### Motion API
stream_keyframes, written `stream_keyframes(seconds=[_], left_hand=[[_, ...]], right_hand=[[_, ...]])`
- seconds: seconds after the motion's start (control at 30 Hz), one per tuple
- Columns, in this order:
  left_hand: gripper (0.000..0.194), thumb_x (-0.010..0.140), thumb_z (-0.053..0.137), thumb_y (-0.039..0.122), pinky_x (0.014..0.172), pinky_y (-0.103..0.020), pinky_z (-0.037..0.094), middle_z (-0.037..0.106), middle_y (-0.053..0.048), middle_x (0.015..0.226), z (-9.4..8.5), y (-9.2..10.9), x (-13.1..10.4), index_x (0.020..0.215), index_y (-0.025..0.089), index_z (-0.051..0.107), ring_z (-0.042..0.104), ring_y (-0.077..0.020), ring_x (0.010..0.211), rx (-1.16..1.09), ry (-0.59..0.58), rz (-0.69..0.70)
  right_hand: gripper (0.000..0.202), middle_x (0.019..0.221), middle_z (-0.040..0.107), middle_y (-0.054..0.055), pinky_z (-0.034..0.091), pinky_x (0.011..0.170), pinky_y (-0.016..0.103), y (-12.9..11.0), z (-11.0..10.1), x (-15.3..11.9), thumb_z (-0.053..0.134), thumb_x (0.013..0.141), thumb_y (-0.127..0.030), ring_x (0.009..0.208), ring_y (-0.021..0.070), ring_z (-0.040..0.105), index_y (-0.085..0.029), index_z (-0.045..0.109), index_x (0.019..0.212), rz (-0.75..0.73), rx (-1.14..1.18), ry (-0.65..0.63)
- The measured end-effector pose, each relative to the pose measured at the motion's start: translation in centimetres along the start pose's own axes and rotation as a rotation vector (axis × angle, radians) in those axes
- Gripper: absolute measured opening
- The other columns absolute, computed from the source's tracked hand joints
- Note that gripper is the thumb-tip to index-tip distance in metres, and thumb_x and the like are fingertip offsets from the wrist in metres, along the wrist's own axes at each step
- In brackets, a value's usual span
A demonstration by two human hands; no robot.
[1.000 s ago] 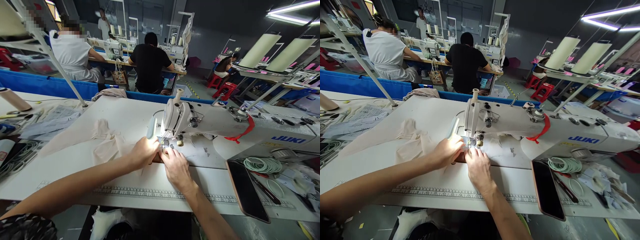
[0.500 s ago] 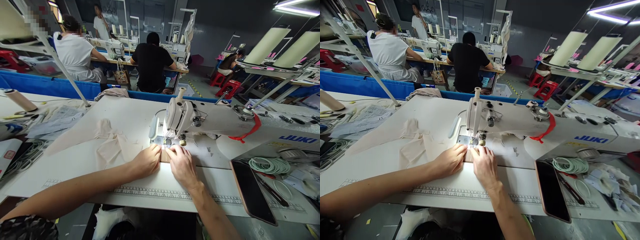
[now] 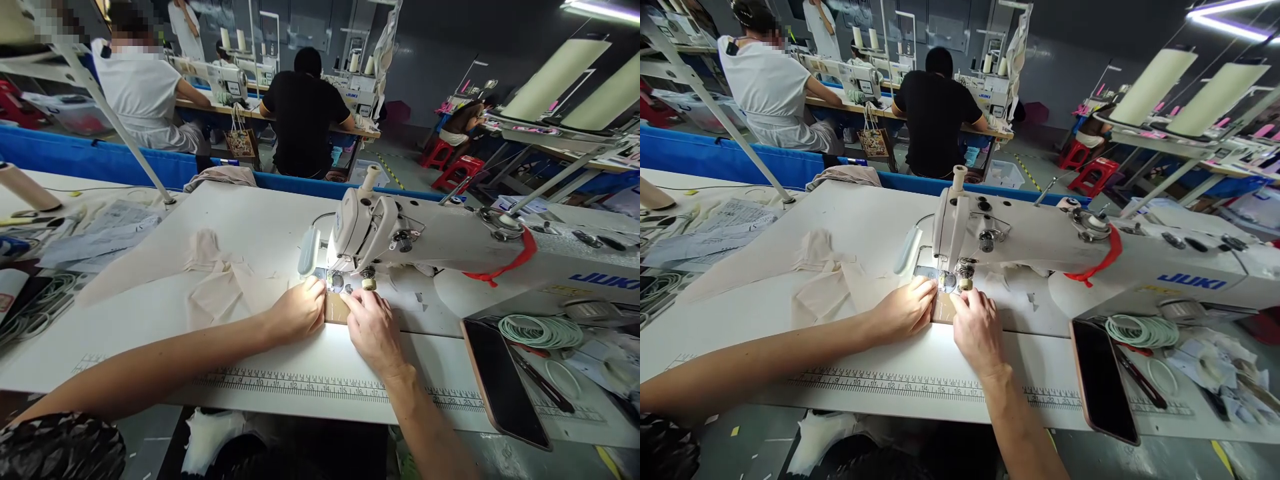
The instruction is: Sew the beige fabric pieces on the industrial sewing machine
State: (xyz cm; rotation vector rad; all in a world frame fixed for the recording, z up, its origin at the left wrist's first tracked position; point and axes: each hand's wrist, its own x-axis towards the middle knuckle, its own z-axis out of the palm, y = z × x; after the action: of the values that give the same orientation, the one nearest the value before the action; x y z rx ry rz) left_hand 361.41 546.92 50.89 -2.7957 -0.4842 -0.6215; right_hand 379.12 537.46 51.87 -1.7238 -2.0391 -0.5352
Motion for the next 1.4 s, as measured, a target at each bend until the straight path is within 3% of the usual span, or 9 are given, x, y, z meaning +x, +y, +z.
stream_keyframes(seconds=[0.17,0.27,0.4,0.5,0.7,1.0,1.17,1.4], left_hand=[[0.021,0.092,0.046,0.017,0.075,-0.034,0.052,0.059,-0.014,0.097,0.4,-0.1,-0.2,0.088,0.008,0.065,0.052,-0.0242,0.088,-0.027,0.025,0.005],[0.022,0.091,0.045,0.017,0.077,-0.035,0.053,0.060,-0.015,0.098,0.3,-0.2,-0.2,0.088,0.007,0.065,0.053,-0.0248,0.090,-0.020,0.023,0.019],[0.022,0.090,0.045,0.015,0.077,-0.032,0.053,0.061,-0.014,0.096,-0.2,-0.3,0.0,0.087,0.008,0.066,0.053,-0.0234,0.088,0.000,0.013,0.024],[0.023,0.090,0.044,0.014,0.078,-0.032,0.053,0.062,-0.014,0.094,-0.6,-0.3,0.1,0.087,0.008,0.066,0.053,-0.0234,0.088,0.006,0.007,0.027],[0.023,0.090,0.044,0.015,0.078,-0.033,0.052,0.063,-0.014,0.093,-0.7,-0.2,0.2,0.086,0.008,0.066,0.054,-0.0237,0.088,0.037,-0.041,0.044],[0.026,0.091,0.042,0.014,0.083,-0.035,0.056,0.065,-0.017,0.099,0.0,-0.9,0.4,0.093,0.007,0.067,0.058,-0.0246,0.092,0.004,0.036,0.040],[0.026,0.090,0.043,0.014,0.087,-0.035,0.056,0.066,-0.018,0.105,0.1,-1.3,0.6,0.097,0.005,0.067,0.060,-0.0260,0.099,-0.004,0.026,0.033],[0.025,0.091,0.041,0.014,0.089,-0.037,0.056,0.066,-0.017,0.102,0.3,-1.2,0.5,0.097,0.008,0.065,0.060,-0.0250,0.097,-0.070,0.016,0.020]], right_hand=[[0.037,0.095,0.066,0.007,0.045,0.077,0.035,-0.3,-0.1,-0.2,0.042,0.090,-0.005,0.084,0.0226,0.059,-0.018,0.071,0.109,0.010,0.016,0.019],[0.030,0.094,0.069,0.008,0.046,0.078,0.035,0.3,0.1,0.3,0.043,0.096,-0.015,0.087,0.0230,0.063,-0.017,0.071,0.108,0.079,0.116,0.030],[0.034,0.083,0.071,0.011,0.048,0.072,0.033,2.0,0.4,1.9,0.042,0.099,-0.037,0.078,0.0236,0.065,-0.018,0.069,0.090,0.244,0.283,-0.012],[0.040,0.070,0.068,0.008,0.046,0.065,0.032,2.9,0.7,3.2,0.039,0.097,-0.044,0.068,0.0233,0.063,-0.022,0.063,0.075,0.310,0.346,-0.039],[0.043,0.060,0.064,0.004,0.043,0.063,0.029,3.0,1.3,3.5,0.037,0.097,-0.048,0.062,0.0203,0.062,-0.024,0.055,0.067,0.317,0.408,0.031],[0.047,0.066,0.067,0.008,0.043,0.067,0.030,2.6,1.0,3.2,0.032,0.101,-0.050,0.064,0.0194,0.062,-0.022,0.054,0.069,0.293,0.420,-0.047],[0.051,0.055,0.061,0.005,0.043,0.063,0.031,2.5,1.0,3.7,0.032,0.098,-0.056,0.059,0.0203,0.060,-0.025,0.048,0.060,0.333,0.438,0.013],[0.046,0.056,0.060,0.003,0.041,0.063,0.028,2.9,1.0,3.2,0.040,0.099,-0.048,0.057,0.0171,0.058,-0.022,0.053,0.063,0.308,0.434,-0.009]])
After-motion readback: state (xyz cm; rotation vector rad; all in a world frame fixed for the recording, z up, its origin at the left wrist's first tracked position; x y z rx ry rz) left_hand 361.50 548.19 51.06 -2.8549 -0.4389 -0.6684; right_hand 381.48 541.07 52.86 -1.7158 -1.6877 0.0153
